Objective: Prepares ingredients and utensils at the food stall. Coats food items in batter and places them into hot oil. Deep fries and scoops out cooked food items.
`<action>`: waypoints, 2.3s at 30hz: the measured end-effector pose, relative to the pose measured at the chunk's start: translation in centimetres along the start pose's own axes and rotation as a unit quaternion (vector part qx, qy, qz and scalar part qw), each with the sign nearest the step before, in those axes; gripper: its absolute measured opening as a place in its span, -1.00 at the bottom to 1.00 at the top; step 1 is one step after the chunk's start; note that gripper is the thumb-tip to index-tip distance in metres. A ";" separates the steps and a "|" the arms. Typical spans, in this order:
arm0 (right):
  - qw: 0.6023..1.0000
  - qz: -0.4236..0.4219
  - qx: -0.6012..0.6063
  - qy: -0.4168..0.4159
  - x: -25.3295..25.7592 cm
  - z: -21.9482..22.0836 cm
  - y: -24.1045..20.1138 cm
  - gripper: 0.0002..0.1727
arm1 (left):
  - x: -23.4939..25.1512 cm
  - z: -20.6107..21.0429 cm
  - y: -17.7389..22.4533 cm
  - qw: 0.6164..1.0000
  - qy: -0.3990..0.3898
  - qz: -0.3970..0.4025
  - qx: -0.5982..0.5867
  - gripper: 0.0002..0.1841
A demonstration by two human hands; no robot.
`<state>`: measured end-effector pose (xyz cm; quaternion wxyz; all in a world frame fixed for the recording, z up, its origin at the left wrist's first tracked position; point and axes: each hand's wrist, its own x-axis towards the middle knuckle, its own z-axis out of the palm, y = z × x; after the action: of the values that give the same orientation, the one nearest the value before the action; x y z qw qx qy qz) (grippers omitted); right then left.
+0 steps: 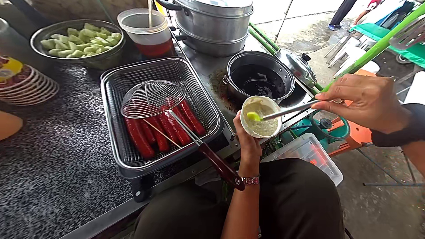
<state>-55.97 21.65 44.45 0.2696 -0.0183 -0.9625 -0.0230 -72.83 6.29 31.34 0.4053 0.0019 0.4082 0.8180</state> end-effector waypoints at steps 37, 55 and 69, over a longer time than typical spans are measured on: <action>0.967 0.093 -0.238 -0.003 -3.0 8.6 5.0 -0.69 | 0.0 0.3 -0.2 0.999 0.051 0.016 -0.005 -0.39; 0.993 -0.071 -0.049 -0.085 1.1 -0.8 0.3 -0.53 | -0.6 0.2 0.1 0.999 0.006 -0.005 0.035 -0.41; 0.700 0.550 0.440 -0.119 -1.4 3.0 2.3 -0.66 | 0.4 -0.3 -1.1 0.995 0.023 0.058 0.084 -0.44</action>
<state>-56.18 24.04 41.26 0.0953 -0.4268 -0.7054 0.5578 -72.42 6.72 30.26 0.3460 0.0403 0.4837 0.8029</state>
